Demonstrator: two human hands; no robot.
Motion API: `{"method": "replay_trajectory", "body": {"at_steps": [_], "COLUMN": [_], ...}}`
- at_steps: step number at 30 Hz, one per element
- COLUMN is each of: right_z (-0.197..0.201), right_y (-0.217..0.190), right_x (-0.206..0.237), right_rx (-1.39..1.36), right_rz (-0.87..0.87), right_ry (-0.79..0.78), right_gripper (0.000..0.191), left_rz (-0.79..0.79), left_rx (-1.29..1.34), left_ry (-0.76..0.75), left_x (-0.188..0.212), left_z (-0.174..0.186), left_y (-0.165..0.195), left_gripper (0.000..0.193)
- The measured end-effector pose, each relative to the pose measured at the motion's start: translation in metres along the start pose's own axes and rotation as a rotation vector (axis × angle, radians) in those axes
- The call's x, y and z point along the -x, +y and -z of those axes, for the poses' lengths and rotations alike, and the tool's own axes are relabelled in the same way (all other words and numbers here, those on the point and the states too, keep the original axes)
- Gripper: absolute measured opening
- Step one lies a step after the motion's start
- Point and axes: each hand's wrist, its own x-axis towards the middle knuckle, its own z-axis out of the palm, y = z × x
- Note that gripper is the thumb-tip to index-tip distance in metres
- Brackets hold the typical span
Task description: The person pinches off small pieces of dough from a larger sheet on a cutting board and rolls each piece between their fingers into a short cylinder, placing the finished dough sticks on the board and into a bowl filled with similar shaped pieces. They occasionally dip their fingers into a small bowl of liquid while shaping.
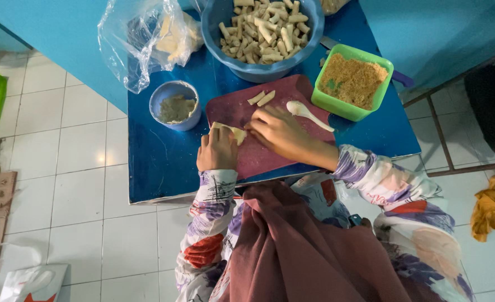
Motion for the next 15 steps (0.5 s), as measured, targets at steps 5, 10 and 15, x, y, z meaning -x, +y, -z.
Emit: {"method": "replay_trajectory", "body": {"at_steps": [5,10,15], "right_z": [-0.007,-0.018,-0.017], "right_y": [0.000,0.005,0.005], "right_x": [-0.003,-0.005,-0.004], "right_rx": [-0.236,-0.313,-0.338], "right_rz": [-0.133,-0.182,-0.184], "right_ry": [-0.069,-0.048,-0.051], "right_gripper": [0.016,0.013,0.012], "left_rz": [-0.001,0.000,0.010], "left_rx": [0.021,-0.041,0.033], "left_ry": [-0.008,0.061,0.050], "left_x": [-0.003,-0.009,-0.008], "left_z": [0.000,-0.001,0.003], "left_y": [0.002,0.012,0.012], "left_gripper": [0.038,0.039,0.024]}}
